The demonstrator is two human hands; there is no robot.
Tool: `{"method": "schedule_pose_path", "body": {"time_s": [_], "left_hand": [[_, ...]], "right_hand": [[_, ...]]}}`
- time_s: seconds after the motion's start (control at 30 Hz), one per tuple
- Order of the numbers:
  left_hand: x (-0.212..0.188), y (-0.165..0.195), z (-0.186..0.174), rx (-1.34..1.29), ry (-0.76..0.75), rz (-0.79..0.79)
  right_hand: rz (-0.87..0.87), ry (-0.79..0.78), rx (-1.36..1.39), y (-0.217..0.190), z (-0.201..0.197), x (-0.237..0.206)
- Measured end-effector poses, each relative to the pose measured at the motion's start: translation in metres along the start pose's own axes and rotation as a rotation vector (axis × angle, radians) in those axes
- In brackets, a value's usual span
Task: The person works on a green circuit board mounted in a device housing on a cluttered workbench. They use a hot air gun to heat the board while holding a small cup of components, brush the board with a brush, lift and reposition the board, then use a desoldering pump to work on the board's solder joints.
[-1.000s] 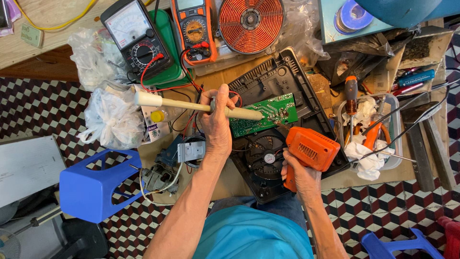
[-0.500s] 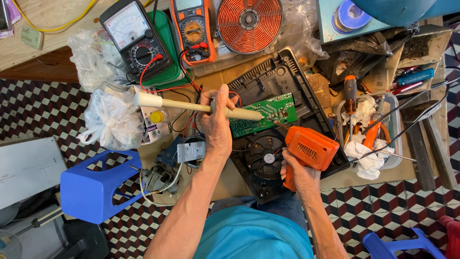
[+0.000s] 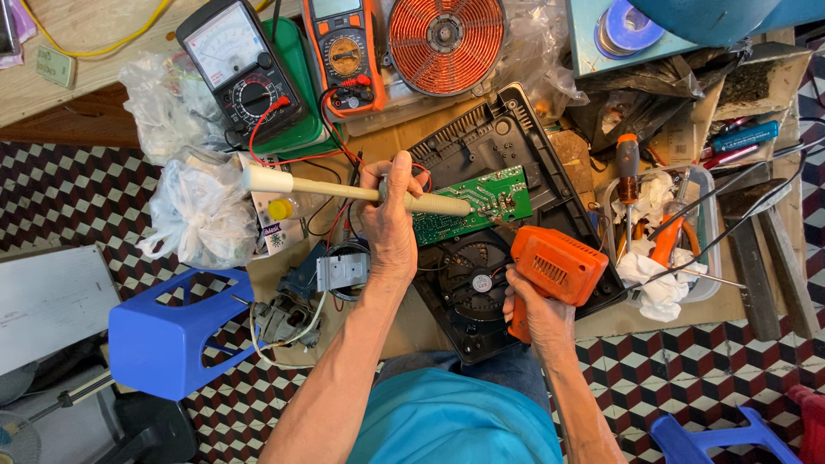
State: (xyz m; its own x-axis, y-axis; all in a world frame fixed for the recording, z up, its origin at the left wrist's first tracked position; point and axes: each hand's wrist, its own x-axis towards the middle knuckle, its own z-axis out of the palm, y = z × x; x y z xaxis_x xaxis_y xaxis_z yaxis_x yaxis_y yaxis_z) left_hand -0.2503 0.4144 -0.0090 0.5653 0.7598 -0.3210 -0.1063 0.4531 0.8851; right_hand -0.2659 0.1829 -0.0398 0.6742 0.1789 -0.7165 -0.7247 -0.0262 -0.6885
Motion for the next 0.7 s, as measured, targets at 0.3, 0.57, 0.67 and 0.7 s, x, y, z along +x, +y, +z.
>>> {"method": "schedule_pose_path", "body": {"time_s": [0.3, 0.57, 0.67, 0.7], "left_hand": [[-0.0049, -0.0042, 0.0013, -0.028, -0.038, -0.016], [-0.0055, -0.0084, 0.0035, -0.03, -0.057, -0.007], [-0.0068, -0.0093, 0.004, 0.002, -0.061, -0.006], [-0.0074, -0.0093, 0.004, 0.012, -0.062, 0.0]], "right_hand": [[0.0, 0.007, -0.004, 0.0026, -0.0003, -0.0001], [0.002, 0.005, 0.014, 0.004, -0.0008, -0.0001], [0.009, 0.006, 0.009, 0.0044, -0.0007, 0.0003], [0.011, 0.006, 0.01, 0.0043, -0.0008, 0.0002]]}}
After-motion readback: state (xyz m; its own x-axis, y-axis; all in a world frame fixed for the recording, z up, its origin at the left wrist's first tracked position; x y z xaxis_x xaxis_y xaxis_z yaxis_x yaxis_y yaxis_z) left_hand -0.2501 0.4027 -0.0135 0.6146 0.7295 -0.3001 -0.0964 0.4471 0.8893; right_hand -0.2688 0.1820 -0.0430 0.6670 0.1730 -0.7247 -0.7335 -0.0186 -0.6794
